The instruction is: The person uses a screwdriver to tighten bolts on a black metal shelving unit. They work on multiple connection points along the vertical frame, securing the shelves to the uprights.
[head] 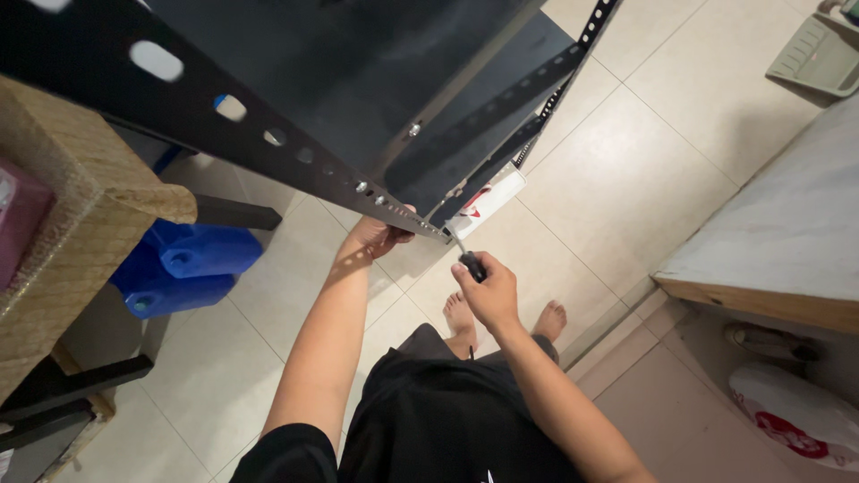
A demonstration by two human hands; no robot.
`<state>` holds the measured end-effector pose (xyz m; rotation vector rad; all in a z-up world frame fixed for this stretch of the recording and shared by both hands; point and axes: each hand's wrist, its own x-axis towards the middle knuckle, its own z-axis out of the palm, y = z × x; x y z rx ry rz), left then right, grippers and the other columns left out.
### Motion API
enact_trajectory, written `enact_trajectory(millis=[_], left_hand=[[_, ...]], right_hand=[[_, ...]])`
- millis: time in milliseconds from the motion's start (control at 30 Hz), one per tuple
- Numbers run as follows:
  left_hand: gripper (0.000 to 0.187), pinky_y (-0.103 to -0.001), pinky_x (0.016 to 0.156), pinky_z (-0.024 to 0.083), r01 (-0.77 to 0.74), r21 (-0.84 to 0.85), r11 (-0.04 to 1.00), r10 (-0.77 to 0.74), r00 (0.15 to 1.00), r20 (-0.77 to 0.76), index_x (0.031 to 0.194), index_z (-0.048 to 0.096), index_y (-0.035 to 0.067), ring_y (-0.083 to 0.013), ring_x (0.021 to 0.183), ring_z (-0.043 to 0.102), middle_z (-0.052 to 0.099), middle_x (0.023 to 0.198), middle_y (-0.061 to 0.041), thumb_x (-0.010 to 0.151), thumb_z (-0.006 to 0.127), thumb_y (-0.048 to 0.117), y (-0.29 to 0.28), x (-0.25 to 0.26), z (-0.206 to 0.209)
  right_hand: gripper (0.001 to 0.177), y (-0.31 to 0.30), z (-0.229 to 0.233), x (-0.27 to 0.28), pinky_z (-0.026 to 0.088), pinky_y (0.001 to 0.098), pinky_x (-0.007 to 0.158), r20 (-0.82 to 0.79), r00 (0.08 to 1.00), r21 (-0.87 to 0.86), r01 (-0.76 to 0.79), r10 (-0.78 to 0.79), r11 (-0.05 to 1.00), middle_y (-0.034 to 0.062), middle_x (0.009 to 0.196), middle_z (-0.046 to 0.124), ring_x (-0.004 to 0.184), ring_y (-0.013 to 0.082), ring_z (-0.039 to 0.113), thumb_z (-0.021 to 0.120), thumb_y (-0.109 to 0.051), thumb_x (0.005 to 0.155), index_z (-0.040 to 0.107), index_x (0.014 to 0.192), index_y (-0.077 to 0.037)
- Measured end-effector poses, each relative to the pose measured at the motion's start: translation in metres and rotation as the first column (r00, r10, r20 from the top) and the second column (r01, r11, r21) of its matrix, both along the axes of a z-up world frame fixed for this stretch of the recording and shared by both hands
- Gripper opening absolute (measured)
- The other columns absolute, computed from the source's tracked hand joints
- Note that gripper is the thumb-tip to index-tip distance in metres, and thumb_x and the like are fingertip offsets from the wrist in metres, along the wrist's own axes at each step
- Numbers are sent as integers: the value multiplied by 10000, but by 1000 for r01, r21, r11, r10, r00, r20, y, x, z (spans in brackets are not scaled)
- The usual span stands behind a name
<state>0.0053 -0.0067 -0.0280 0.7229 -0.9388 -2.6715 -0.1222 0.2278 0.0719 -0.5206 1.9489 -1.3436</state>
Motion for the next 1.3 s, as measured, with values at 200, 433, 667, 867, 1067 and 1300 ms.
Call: enact_trajectory(millis=[200, 433, 667, 867, 1067, 1300], left_hand=[[143, -279, 535, 475, -112, -45, 993, 119, 973, 197, 781, 698, 129, -137, 652, 654, 684, 742, -19, 835, 808, 201, 4, -1, 3], [173, -266, 511, 431, -103, -48, 993, 107, 991, 80, 776, 693, 105, -127, 605, 613, 679, 728, -32, 882, 805, 184, 9, -2, 13], [161, -286, 506, 434, -48, -87, 995, 57, 992, 115, 777, 701, 75, -151, 593, 622, 696, 728, -70, 906, 757, 154, -1, -2, 5], [128, -279, 525, 459, -91, -42, 995, 99, 963, 249, 786, 696, 97, -148, 619, 643, 692, 732, -43, 900, 731, 146, -2, 2, -12], [189, -260, 484, 382, -84, -37, 996, 89, 981, 172, 752, 688, 103, -121, 565, 570, 668, 697, -28, 920, 734, 177, -1, 1, -21], [200, -261, 490, 357, -110, -71, 991, 120, 981, 154, 745, 700, 94, -107, 547, 528, 655, 678, -21, 921, 730, 184, 7, 2, -17]], right_hand=[[173, -53, -19, 13, 617, 324, 667, 445, 889, -226, 227, -107, 948, 40, 788, 599, 726, 176, 687, 782, -38, 864, 619, 894, 9], [204, -86, -15, 19, 654, 361, 742, 588, 781, -259, 426, -208, 867, 111, 900, 677, 772, 217, 718, 736, 94, 837, 564, 842, -16], [324, -88, -14, 22, 611, 347, 671, 647, 720, -222, 493, -252, 841, 136, 884, 684, 736, 241, 716, 710, 105, 823, 441, 810, -75], [311, -91, -28, 22, 549, 365, 630, 756, 641, -313, 532, -132, 787, 106, 801, 617, 636, 199, 594, 663, 117, 799, 434, 828, -92], [305, -99, -37, 24, 488, 340, 586, 711, 691, -353, 512, -132, 783, 71, 796, 581, 640, 187, 581, 652, 115, 783, 441, 829, -101], [241, -95, -15, 28, 588, 325, 629, 577, 772, -230, 466, -266, 854, 48, 825, 618, 703, 171, 665, 659, 87, 788, 480, 794, -74]])
